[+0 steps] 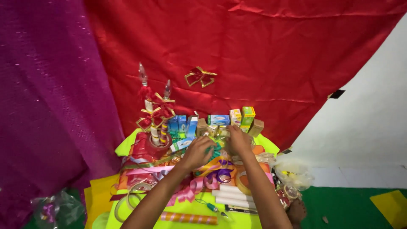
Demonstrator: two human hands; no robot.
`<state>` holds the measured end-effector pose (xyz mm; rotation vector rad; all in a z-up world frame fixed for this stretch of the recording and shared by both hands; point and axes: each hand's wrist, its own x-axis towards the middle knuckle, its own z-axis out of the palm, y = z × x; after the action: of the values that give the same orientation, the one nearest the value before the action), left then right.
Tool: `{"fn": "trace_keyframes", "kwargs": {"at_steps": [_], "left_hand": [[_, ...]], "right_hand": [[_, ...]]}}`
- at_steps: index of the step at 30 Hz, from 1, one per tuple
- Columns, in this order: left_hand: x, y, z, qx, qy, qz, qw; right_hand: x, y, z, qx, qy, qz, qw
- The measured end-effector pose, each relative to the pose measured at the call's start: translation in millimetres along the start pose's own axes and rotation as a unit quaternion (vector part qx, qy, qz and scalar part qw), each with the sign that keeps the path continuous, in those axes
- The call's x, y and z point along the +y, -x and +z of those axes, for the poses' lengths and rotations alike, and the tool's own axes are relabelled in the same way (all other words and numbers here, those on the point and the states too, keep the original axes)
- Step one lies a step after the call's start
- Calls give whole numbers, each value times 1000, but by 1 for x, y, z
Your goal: Taping a yellow stick and assembling it with other decorative items on a small table
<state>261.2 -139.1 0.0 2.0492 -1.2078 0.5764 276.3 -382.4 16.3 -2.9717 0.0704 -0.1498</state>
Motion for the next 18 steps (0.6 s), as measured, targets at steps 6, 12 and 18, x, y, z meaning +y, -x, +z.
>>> {"fn": "trace_keyframes", "kwargs": {"at_steps": [6,12,18], "left_hand": [[-17,-27,18,27,73,-67,995],[-35,-39,52,42,77,-97,991],[5,-52,45,-12,-40,-88,995]], "right_hand": [[11,9,-12,52,-196,-4,979],[48,-5,17,120,-284,-31,951],[43,3,2,114,-339,-19,934]]}}
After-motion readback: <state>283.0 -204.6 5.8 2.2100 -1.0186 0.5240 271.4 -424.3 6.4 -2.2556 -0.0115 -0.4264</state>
